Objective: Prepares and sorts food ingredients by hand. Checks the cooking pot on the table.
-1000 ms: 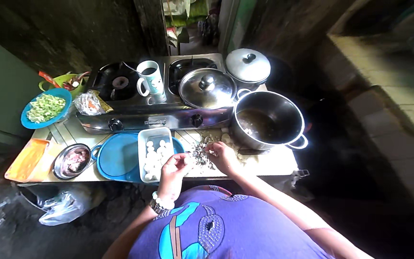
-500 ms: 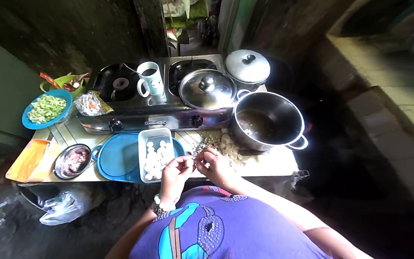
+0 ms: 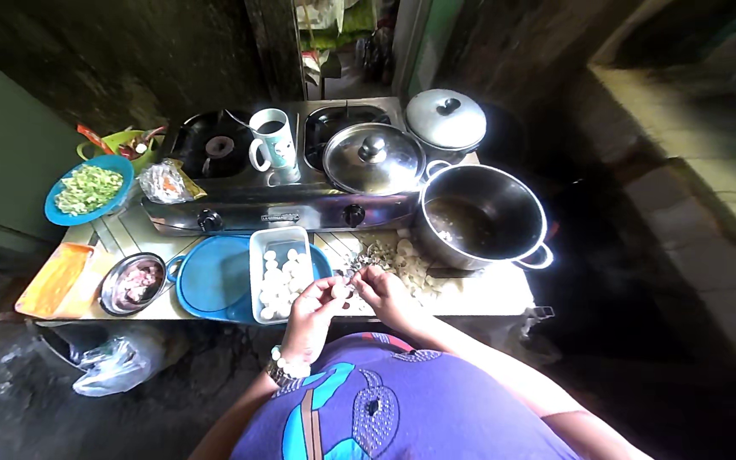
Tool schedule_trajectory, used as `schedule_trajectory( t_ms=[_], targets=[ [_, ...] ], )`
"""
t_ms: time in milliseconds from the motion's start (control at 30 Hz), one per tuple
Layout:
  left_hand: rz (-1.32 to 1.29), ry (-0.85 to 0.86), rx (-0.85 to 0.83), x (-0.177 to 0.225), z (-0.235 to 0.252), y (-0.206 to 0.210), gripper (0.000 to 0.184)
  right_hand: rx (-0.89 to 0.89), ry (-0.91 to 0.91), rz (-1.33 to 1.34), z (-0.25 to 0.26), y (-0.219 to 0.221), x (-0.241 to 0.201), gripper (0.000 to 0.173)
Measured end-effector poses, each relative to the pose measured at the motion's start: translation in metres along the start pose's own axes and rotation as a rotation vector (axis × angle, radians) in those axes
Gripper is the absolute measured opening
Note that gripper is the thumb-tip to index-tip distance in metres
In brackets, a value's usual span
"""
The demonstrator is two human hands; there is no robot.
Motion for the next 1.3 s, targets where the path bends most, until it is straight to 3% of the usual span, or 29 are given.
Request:
schedule_trajectory(
  t_ms=[200, 667, 833, 1100, 1300],
  targets=[
    [-0.08, -0.023, 0.002, -0.001, 0.002, -0.003, 0.028, 0.069, -0.098, -0.179, 0.001, -0.009, -0.007, 0.024],
    [0.171, 0.25, 0.033, 0.009, 0.002, -0.003, 0.026, 0.234, -0.434, -0.202, -0.014, -0.007, -0.036, 0.018],
    [0.117, 0.204, 0.027, 0.008, 0.002, -0.002, 0.027, 0.216, -0.336, -0.253, -0.012, -0.005, -0.037, 0.018],
    [-0.081, -0.07, 0.059, -0.001, 0.006, -0.005, 0.027, 0.177, -0.078, -0.205, 0.007, -0.016, -0.004, 0.023],
    [-0.172, -0.107, 0.072, -0.007, 0.011, -0.001, 0.018, 0.213, -0.153, -0.162, 0.002, -0.02, -0.008, 0.022]
  ],
)
Point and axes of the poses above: each hand's wrist, its own z-axis towards the middle knuckle, its own y-axis out of the palm, x = y × z, the point moved 9 cm from there along z, towards the middle knuckle, and after that the axes turned 13 degrees about x, right-handed, at the moved point
